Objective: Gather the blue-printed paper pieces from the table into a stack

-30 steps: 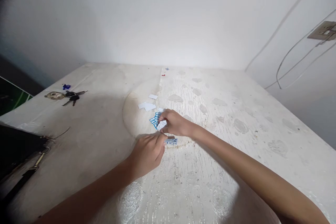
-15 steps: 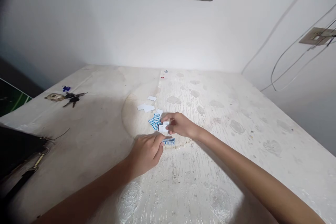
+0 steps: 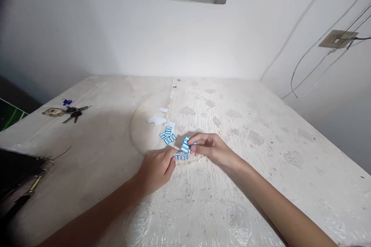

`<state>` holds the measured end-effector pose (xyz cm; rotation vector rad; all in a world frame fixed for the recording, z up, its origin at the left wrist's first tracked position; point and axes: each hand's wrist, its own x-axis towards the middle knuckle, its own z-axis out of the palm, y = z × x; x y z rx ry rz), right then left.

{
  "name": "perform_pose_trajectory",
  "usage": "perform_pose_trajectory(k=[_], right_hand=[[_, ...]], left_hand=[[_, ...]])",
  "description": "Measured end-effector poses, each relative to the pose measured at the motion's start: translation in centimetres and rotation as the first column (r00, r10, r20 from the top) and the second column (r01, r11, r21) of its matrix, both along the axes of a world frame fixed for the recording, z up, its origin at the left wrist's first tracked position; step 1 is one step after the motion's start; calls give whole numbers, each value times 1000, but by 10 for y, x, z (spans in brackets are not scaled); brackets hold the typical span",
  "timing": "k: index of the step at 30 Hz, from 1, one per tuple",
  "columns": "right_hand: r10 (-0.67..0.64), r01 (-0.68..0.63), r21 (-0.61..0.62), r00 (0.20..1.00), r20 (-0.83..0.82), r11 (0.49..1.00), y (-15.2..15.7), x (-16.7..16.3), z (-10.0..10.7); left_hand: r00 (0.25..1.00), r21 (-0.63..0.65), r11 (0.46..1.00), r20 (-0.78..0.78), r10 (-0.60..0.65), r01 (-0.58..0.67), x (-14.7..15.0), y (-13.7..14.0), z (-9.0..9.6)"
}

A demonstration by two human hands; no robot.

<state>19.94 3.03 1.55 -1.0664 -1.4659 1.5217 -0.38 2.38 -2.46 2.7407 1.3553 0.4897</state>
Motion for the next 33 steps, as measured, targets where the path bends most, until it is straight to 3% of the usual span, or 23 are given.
perform_pose_trajectory(k=[4, 11, 15, 19, 24, 26, 29, 33], right_hand=[[-100, 79, 140, 985, 144, 987, -10, -7, -7], [-117, -13, 364, 936, 333, 931, -21, -20, -18], [-182, 56, 348, 922, 341, 936, -22, -25, -27], [-153, 27, 328, 918, 365, 944, -24, -28, -33], [-124, -93, 454, 897, 425, 886, -21, -22, -25], [-120, -121, 477, 888, 445, 870, -19, -16, -18], [-190, -55, 498, 884, 427, 865, -17, -7, -9], [-173, -43, 504, 912, 373, 863, -17, -7, -11]], left_hand=[[1000, -21, 1000, 3, 15, -15, 0, 1, 0], [1000, -40, 999, -24, -12, 12, 0, -1, 3], [999, -48, 999, 26, -24, 25, -1, -3, 2], [999, -35, 999, 50, -4, 6, 0, -3, -2], [999, -62, 997, 30, 42, -40, 2, -2, -1], [997, -92, 993, 26, 78, -75, 3, -1, 2], [989, -186, 973, 43, 143, -132, 4, -1, 6], [978, -310, 937, 78, 193, -160, 5, 1, 9]])
